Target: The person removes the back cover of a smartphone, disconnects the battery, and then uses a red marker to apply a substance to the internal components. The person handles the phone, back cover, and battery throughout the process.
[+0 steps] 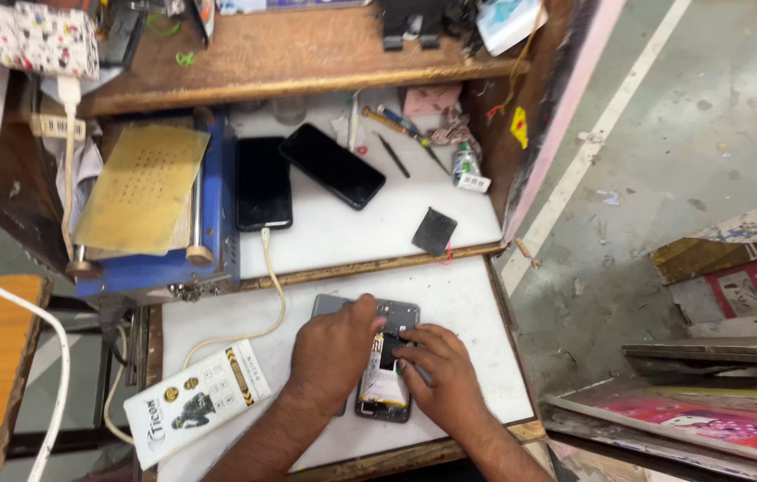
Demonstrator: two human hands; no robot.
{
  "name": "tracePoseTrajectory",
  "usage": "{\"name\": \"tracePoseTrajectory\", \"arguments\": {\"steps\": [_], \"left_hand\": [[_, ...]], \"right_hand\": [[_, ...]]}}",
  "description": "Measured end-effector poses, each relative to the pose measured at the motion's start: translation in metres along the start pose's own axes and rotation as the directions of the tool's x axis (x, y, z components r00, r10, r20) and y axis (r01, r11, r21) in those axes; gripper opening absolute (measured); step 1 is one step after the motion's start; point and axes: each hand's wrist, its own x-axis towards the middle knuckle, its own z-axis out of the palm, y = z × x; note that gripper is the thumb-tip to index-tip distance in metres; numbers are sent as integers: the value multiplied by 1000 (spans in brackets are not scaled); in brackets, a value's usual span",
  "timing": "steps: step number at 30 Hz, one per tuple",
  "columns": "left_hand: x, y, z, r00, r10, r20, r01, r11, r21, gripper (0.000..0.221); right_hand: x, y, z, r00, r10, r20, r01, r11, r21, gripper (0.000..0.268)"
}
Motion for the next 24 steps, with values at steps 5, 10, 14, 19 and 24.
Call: {"name": "tracePoseTrajectory", "arguments": {"steps": [5, 10, 14, 19, 24], "left_hand": [[-2, -11, 12, 947, 243, -209, -272, 954, -122, 23], [1, -1, 6, 993, 86, -77, -86, 996, 4, 28], [-4, 2, 8, 947, 264, -185, -259, 965, 50, 32], [7, -8, -2, 969, 192, -157, -191, 981, 21, 32], [5, -7, 5, 984, 161, -69, -141, 961, 237, 22]], "right_hand": [[1, -1, -4, 1000, 5, 1, -5, 1000, 19, 20], [1, -1, -4, 1000, -12, -4, 12, 1000, -4, 21], [-2, 5, 1, 998, -29, -48, 29, 999, 16, 22], [-3, 7, 3, 999, 1, -43, 1, 999, 36, 24], [-2, 6, 2, 999, 9, -37, -8, 1000, 21, 24]]}}
